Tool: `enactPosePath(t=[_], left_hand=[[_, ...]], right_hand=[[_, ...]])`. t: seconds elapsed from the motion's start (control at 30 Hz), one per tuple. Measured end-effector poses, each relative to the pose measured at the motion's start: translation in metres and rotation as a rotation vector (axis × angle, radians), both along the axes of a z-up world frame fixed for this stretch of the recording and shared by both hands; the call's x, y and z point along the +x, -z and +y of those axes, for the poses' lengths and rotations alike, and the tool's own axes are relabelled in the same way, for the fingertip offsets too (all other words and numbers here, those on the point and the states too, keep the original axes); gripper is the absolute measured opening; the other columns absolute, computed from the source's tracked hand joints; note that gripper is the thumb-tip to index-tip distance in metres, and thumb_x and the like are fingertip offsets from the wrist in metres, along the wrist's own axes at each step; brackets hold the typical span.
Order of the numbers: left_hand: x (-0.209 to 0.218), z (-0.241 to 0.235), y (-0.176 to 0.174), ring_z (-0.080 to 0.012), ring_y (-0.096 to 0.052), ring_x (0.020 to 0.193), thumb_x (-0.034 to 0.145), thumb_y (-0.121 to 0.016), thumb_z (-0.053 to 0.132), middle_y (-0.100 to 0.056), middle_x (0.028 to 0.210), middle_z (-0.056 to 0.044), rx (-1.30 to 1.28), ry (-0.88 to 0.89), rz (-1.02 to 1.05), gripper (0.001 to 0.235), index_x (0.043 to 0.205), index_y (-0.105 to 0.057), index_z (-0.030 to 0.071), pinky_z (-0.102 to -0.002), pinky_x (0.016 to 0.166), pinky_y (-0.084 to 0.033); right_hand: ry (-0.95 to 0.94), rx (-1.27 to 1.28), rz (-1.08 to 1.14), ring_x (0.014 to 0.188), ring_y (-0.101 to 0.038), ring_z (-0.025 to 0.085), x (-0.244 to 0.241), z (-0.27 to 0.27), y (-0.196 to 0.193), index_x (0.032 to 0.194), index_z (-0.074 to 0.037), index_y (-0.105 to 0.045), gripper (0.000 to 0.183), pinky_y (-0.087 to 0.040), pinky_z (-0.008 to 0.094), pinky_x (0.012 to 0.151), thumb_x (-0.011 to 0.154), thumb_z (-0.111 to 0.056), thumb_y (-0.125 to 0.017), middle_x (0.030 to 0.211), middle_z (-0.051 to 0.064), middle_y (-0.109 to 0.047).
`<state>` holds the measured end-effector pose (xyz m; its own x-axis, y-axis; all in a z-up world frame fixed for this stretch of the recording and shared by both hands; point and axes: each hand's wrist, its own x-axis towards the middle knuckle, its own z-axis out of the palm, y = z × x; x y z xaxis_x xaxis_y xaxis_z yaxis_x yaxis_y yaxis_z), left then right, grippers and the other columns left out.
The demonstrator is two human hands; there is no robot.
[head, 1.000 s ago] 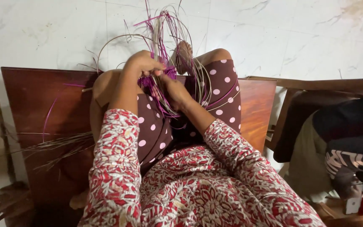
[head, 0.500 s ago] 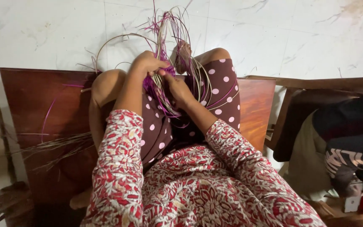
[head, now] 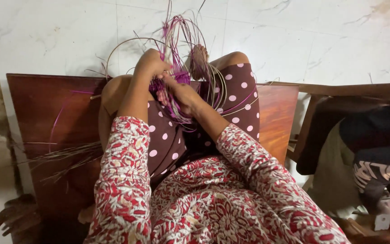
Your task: The person sits on a low wooden bench and weaves purple and natural-colored fibers into a circular basket frame held between their legs. They repeatedly pass strands through the existing weave, pull them tight, and adjust the bundle of fibers to continue the pattern.
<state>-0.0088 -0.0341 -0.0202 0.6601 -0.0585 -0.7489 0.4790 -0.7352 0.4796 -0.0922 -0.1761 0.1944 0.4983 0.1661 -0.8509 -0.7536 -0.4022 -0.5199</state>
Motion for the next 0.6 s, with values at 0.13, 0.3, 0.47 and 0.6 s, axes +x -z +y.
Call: enactPosePath(t=[0.13,0.3,0.47,0.6], left_hand=[[-0.004,0.009,0.0,-0.0192,-0.071,0.049,0.088,-0.071,0.022,-0.071,0.058,-0.006,-0.008,-0.104,-0.004,0.038,0.11,-0.066,-0.008,-0.035,0.078,-0.06],[-0.01,0.01,-0.024,-0.015,-0.072,0.05,0.091,-0.067,0.027,-0.07,0.056,0.0,-0.045,-0.294,-0.11,0.035,0.11,-0.069,-0.003,-0.033,0.074,-0.061],[-0.018,0.013,-0.099,-0.017,-0.058,0.052,0.099,-0.07,0.022,-0.055,0.058,-0.003,0.092,-0.132,-0.241,0.028,0.089,-0.051,0.004,-0.035,0.069,-0.054],[-0.032,-0.015,-0.111,-0.0139,-0.048,0.074,0.106,-0.046,0.021,-0.052,0.081,0.002,-0.148,-0.18,-0.345,0.027,0.08,-0.047,0.017,-0.029,0.074,-0.044]], right_hand=[[0.098,-0.066,0.001,0.111,-0.069,0.036,-0.025,-0.006,0.053,0.114,0.003,-0.073,0.051,-0.05,0.049,0.101,0.089,-0.041,-0.065,0.105,0.024,-0.073],[-0.333,-0.082,-0.21,0.121,-0.06,0.05,-0.031,-0.032,0.134,0.122,0.001,-0.068,0.059,-0.046,0.058,0.105,0.098,-0.05,-0.048,0.119,0.032,-0.068],[-0.31,-0.122,-0.359,0.093,-0.063,0.035,-0.012,-0.058,0.13,0.104,-0.006,-0.064,0.058,-0.051,0.045,0.085,0.104,-0.055,-0.032,0.096,0.019,-0.066],[-0.181,-0.237,-0.667,0.114,-0.067,0.035,0.012,-0.056,0.126,0.127,0.003,-0.061,0.032,-0.055,0.045,0.099,0.099,-0.004,-0.049,0.127,0.022,-0.068]])
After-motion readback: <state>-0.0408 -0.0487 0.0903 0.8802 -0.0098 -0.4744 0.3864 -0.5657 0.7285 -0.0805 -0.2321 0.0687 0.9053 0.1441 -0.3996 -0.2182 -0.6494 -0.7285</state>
